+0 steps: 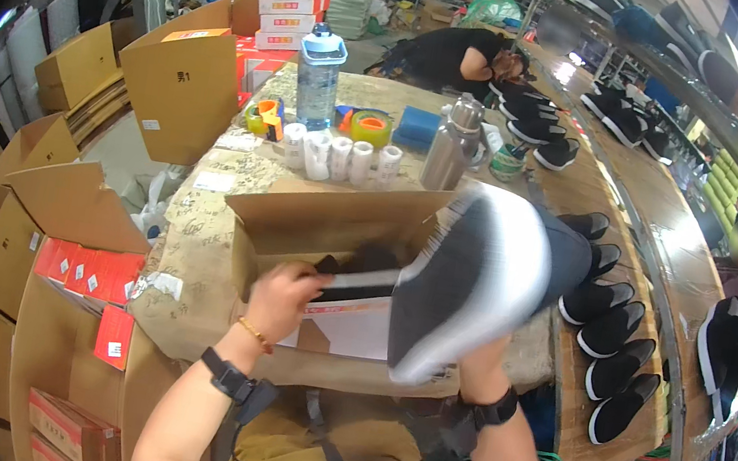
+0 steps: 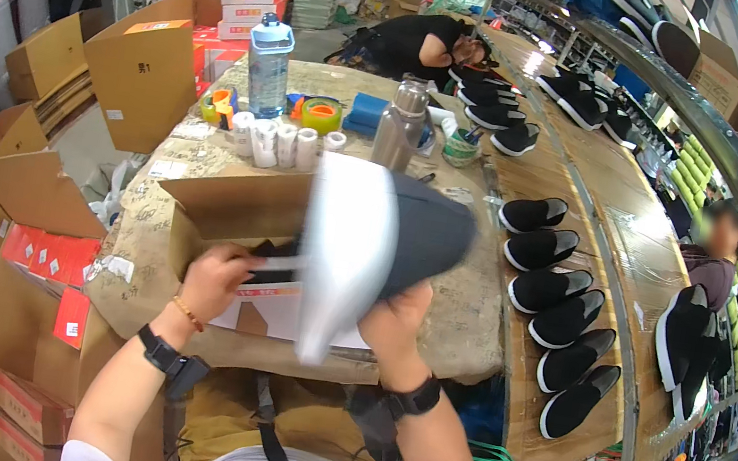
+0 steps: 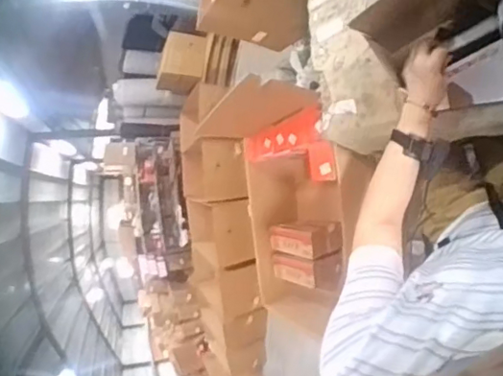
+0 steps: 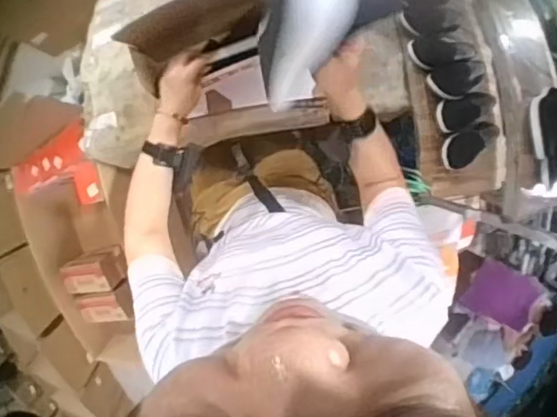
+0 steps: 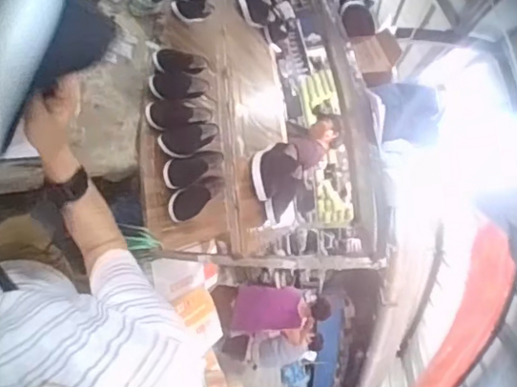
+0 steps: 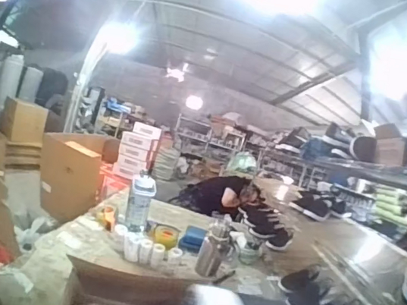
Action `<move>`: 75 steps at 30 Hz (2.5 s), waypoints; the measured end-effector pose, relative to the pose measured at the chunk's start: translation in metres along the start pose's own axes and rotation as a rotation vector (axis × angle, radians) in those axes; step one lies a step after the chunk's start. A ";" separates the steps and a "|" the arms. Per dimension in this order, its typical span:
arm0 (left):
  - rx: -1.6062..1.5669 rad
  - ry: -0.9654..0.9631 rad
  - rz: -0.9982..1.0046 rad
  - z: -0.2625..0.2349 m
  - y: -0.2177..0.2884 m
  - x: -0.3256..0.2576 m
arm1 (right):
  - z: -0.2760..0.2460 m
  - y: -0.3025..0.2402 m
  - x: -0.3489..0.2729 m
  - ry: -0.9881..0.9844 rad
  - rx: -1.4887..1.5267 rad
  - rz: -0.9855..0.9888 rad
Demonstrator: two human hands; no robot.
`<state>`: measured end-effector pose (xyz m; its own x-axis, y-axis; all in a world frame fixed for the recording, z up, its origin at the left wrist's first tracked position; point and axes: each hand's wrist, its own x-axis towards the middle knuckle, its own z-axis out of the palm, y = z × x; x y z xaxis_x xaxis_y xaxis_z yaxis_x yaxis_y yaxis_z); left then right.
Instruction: Packing pairs of shoes into individual boxes and then into a larger shipping carton.
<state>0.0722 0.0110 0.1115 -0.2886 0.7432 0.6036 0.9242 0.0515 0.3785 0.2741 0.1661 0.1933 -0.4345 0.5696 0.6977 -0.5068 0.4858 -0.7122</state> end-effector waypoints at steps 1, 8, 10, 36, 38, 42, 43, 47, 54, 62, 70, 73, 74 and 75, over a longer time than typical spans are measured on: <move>0.033 -0.142 -0.104 0.003 -0.003 -0.007 | 0.012 0.009 0.017 0.006 -0.200 -0.116; 0.079 -0.120 0.176 -0.037 -0.004 0.008 | 0.030 0.094 0.033 -0.668 -0.697 -0.447; 0.220 0.142 0.183 -0.072 -0.031 0.018 | 0.011 0.101 0.049 -0.363 -0.692 -0.346; 0.572 -0.687 -0.182 -0.038 -0.021 0.035 | 0.002 0.126 0.071 -1.226 -0.923 -0.172; 0.358 -0.745 -0.227 -0.052 -0.037 0.048 | 0.003 0.120 0.086 -1.294 -0.852 -0.005; 0.389 -0.699 -0.245 -0.047 -0.033 0.034 | -0.007 0.128 0.071 -1.199 -0.884 -0.134; 0.386 -0.491 -0.153 -0.035 -0.032 0.018 | -0.016 0.131 0.062 -1.211 -0.869 -0.159; 0.281 -0.072 -0.075 -0.032 -0.022 -0.016 | -0.027 0.157 0.009 -0.708 -0.581 -0.043; -1.168 0.160 -0.572 -0.024 -0.022 -0.079 | -0.071 0.163 -0.041 -0.174 0.380 0.819; -0.481 0.418 -0.654 -0.277 0.012 -0.124 | 0.082 0.153 -0.030 -0.704 0.055 0.496; 1.394 -0.165 -0.771 -0.354 -0.016 -0.190 | 0.098 0.183 -0.066 -0.791 -0.767 -0.041; 1.351 -0.369 -1.111 -0.337 -0.100 -0.244 | 0.113 0.177 -0.069 -0.782 -0.816 0.041; 1.207 -0.389 -1.284 -0.325 -0.124 -0.251 | 0.116 0.179 -0.068 -0.770 -0.815 0.046; 1.036 -0.277 -1.346 -0.314 -0.149 -0.259 | 0.115 0.179 -0.066 -0.789 -0.830 0.018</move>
<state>-0.0697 -0.3987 0.1189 -0.9903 -0.1016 0.0946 -0.1163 0.9794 -0.1653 0.1266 0.1387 0.0285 -0.9313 0.1492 0.3323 0.0252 0.9365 -0.3497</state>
